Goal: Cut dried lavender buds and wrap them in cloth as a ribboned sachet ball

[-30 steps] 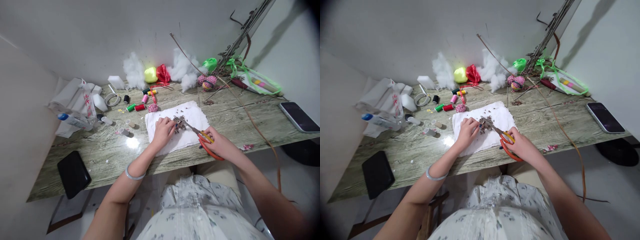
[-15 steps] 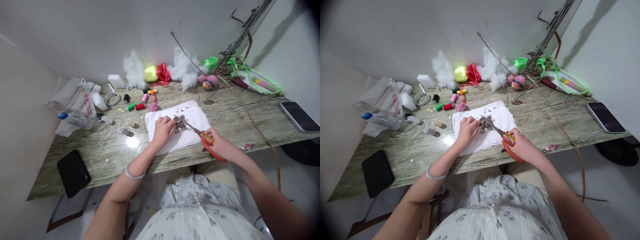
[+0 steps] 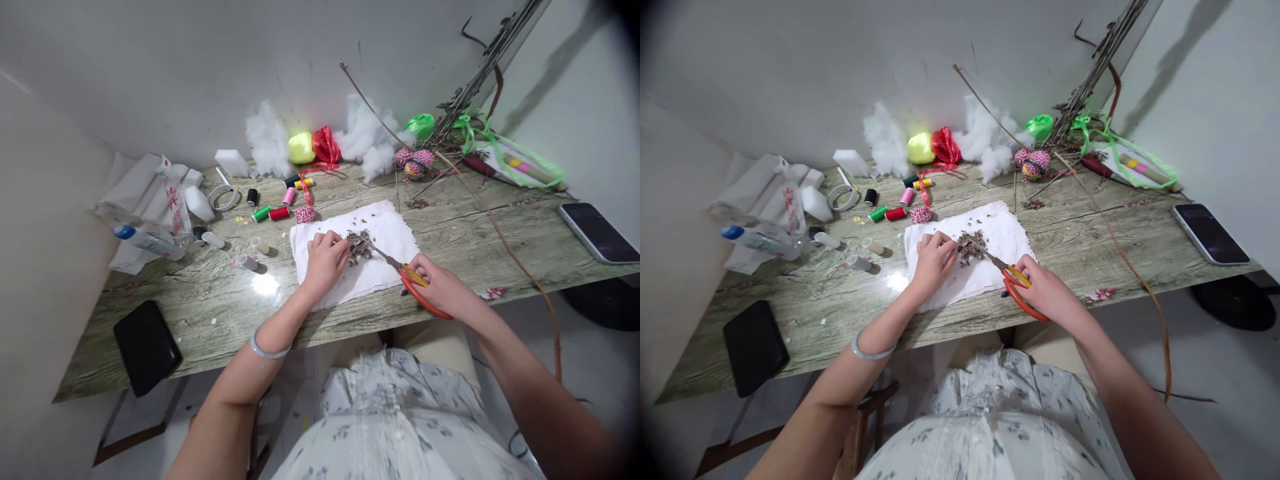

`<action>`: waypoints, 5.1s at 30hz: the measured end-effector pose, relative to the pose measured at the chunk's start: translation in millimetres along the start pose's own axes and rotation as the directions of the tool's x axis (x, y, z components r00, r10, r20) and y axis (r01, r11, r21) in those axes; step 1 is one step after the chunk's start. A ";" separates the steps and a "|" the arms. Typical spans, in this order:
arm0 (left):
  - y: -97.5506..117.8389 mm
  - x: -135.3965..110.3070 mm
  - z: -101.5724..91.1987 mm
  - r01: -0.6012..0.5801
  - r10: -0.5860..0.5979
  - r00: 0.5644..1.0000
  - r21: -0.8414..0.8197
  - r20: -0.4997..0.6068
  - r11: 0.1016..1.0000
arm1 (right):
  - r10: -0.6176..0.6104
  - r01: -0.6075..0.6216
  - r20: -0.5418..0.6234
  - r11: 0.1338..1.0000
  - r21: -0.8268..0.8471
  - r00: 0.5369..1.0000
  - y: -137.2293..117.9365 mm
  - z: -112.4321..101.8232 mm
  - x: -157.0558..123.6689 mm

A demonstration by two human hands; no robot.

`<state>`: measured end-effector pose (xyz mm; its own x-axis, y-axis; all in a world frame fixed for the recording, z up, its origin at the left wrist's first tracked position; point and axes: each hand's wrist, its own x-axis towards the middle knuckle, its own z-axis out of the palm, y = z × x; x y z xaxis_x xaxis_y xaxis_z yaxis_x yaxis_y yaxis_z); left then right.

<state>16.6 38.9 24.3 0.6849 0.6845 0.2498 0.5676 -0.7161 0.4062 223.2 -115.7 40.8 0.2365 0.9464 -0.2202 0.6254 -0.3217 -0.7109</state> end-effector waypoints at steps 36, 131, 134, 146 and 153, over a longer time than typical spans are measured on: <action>-0.5 -2.4 6.4 -0.097 0.138 0.984 0.308 -0.115 0.946 | 0.163 -0.178 -0.075 0.939 -0.293 0.984 -10.2 3.0 -6.7; -1.3 -5.1 8.3 -0.148 0.265 0.948 0.493 -0.175 0.857 | 0.171 -0.191 -0.088 0.902 -0.387 0.981 -16.1 12.4 -4.6; -1.9 -4.7 9.3 -0.147 0.263 0.949 0.490 -0.176 0.859 | 0.156 -0.184 -0.102 0.893 -0.411 0.982 -13.9 13.8 -4.1; -1.8 -4.3 9.6 -0.140 0.238 0.958 0.462 -0.161 0.876 | 0.118 -0.161 -0.121 0.870 -0.466 0.986 -11.2 12.2 -5.0; -2.5 -4.1 9.2 -0.142 0.257 0.950 0.491 -0.175 0.859 | 0.114 -0.165 -0.132 0.851 -0.499 0.985 -14.6 10.1 -5.9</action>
<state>16.6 36.6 14.2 0.7172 0.4902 0.4953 0.6148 -0.7798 -0.1184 205.2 -116.3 45.7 0.4023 0.8913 -0.2093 0.8641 -0.4451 -0.2348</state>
